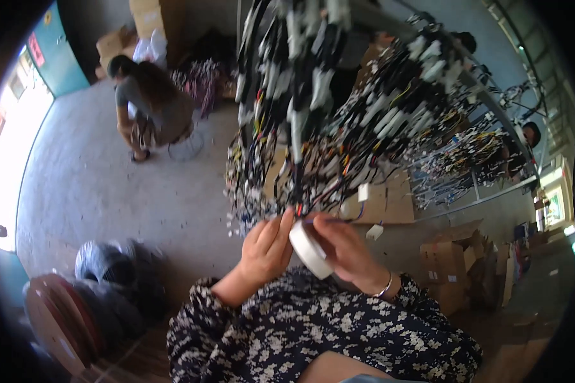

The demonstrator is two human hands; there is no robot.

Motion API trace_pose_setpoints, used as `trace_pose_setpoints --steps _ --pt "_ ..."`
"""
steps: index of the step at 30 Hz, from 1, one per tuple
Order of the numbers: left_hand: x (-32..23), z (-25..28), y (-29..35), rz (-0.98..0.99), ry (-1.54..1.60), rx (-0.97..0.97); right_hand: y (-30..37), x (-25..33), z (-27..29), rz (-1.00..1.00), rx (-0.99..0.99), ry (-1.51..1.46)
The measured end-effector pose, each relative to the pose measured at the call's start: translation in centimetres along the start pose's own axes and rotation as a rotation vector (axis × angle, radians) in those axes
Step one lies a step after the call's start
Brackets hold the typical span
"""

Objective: The person wraps sections of electrical wire harnesses with white adhesive tape from a tape roll.

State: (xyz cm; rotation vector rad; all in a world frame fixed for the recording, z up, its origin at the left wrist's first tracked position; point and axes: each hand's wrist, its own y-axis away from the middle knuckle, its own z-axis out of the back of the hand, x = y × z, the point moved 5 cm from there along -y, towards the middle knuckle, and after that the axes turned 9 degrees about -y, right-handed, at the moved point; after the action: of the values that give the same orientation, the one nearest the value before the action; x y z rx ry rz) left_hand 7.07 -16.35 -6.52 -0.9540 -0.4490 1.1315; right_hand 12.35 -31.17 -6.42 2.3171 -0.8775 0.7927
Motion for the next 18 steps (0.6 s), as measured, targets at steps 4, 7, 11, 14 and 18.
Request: trace_pose_setpoints --steps 4,7,11,14,18 --pt "0.2 -0.2 1.4 0.048 -0.029 -0.098 -1.3 -1.4 0.8 0.043 -0.138 -0.035" --pt "-0.6 0.7 0.5 0.007 -0.155 -0.108 -0.6 -1.0 -0.5 0.062 -0.091 0.030" --pt "-0.3 -1.9 3.6 -0.047 -0.330 -0.213 -0.4 -1.1 -0.8 0.103 -0.091 0.072" --pt "2.0 -9.3 10.0 0.782 0.713 0.552 -0.7 -1.5 -1.0 0.096 -0.054 0.136" --pt "-1.1 -4.3 1.8 0.983 1.642 0.224 0.1 0.4 -2.0 0.171 0.064 0.300"
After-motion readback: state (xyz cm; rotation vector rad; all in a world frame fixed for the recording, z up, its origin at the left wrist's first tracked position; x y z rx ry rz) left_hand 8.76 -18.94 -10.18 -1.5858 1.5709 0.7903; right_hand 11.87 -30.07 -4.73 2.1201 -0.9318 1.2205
